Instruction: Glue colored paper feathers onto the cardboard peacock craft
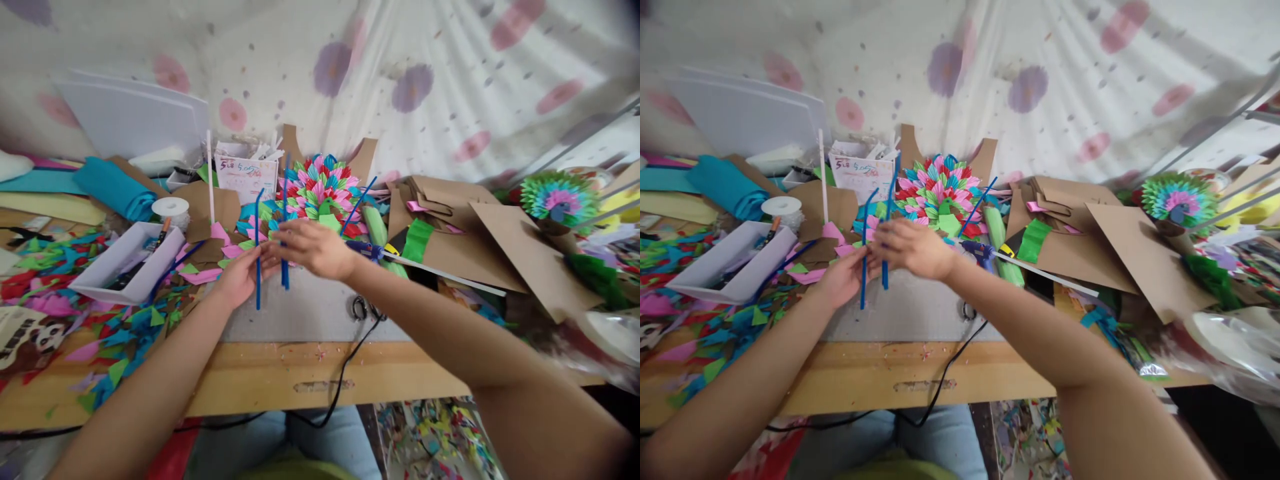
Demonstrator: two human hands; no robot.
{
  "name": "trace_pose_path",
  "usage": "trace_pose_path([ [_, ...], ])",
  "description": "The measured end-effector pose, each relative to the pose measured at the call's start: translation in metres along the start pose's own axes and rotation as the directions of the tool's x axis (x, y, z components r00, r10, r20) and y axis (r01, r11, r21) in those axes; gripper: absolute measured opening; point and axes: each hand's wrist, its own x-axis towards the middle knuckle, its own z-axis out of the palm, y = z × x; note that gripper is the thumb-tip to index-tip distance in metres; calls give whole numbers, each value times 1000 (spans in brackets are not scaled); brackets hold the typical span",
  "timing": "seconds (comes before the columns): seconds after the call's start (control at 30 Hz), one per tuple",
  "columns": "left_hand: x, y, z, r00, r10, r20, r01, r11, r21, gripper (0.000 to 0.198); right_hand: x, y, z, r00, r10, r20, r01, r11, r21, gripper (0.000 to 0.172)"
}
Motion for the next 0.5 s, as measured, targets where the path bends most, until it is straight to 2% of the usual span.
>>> trace_pose_path([
  [0.1,-1,-4,2,1000,-27,1,27,999,-43,13,-11,-19,44,998,-51,-32,52,998,25,31],
  [0.2,-1,-8,2,999,-2,47,3,1000,-23,19,-20,-18,67,994,-28,-108,36,996,76,34],
  [0.33,-1,-14,3,996,73,54,-74,997,32,22,-28,-20,73,982,53,-184,-32,993,113,40],
  [0.5,-4,-19,6,995,64,78,-74,989,129,15,-38,-28,78,962,147,-232,-114,982,152,47],
])
